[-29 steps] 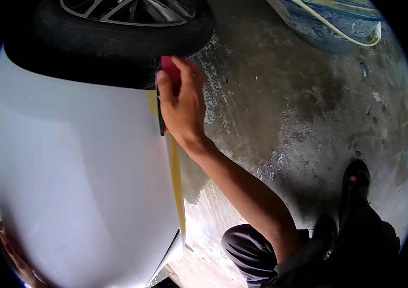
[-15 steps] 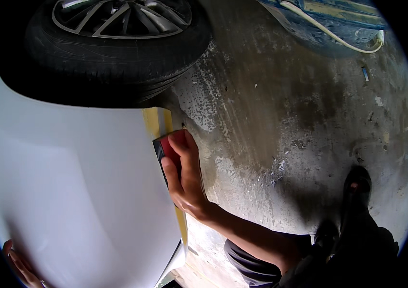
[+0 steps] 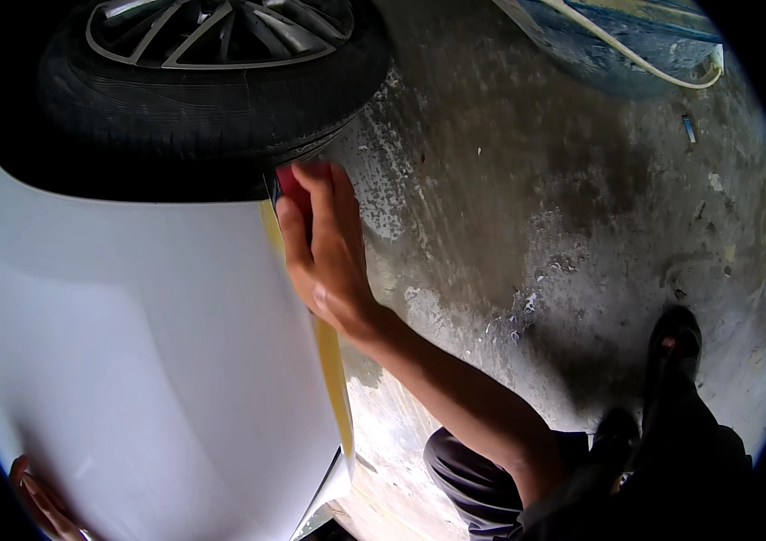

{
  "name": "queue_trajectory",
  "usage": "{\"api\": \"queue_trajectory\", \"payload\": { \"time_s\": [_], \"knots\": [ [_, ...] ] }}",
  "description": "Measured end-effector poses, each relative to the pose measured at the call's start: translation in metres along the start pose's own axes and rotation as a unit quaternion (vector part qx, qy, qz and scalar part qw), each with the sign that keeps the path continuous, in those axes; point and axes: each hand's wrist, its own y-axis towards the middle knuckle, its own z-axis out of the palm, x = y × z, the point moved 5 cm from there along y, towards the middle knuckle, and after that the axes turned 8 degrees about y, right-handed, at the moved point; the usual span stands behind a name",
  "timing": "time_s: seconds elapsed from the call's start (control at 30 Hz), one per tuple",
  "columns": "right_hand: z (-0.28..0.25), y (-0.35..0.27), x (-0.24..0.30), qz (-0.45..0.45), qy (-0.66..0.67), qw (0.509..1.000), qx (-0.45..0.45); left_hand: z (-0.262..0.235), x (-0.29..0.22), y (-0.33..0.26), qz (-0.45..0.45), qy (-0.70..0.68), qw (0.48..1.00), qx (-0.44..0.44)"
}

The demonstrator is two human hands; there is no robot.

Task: The person sands the lower side panel of a white car using a pink sanding block and water from a blue bucket. They repeatedly wet the sanding block and rub it against the car's surface, occasionally wiping the area with their hand to check the finish.

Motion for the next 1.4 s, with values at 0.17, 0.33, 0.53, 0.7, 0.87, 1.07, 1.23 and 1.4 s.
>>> {"api": "queue_trajectory", "payload": {
  "time_s": [0.17,0.33,0.53,0.7,0.87,1.07,1.23,1.4],
  "knots": [
    [-0.033,-0.005,-0.003,0.157,0.143,0.976,-0.046,-0.001,0.0,-0.002,0.002,0.004,1.0,0.0],
    [-0.024,-0.053,-0.021,0.211,0.122,0.97,-0.012,-0.003,-0.001,-0.001,0.006,0.006,1.0,0.003],
    [-0.021,-0.023,0.016,0.057,0.007,0.996,-0.073,-0.006,-0.002,-0.005,0.006,0.013,1.0,0.008],
    [-0.015,-0.059,0.024,0.062,-0.07,0.994,-0.065,-0.003,-0.002,-0.004,0.006,0.021,1.0,0.009],
    [-0.008,-0.052,0.022,0.035,-0.158,0.984,-0.078,-0.003,-0.002,-0.005,0.007,0.022,1.0,0.007],
    [-0.015,-0.021,0.001,0.044,-0.082,0.994,-0.064,-0.002,-0.003,-0.003,0.011,0.03,0.999,0.005],
    [-0.005,-0.016,-0.003,0.038,0.057,0.996,-0.06,-0.006,-0.001,-0.005,0.012,0.04,0.999,0.003],
    [-0.007,-0.013,0.006,0.0,0.024,0.999,-0.021,-0.002,0.0,-0.002,0.01,0.04,0.999,0.005]
  ]
}}
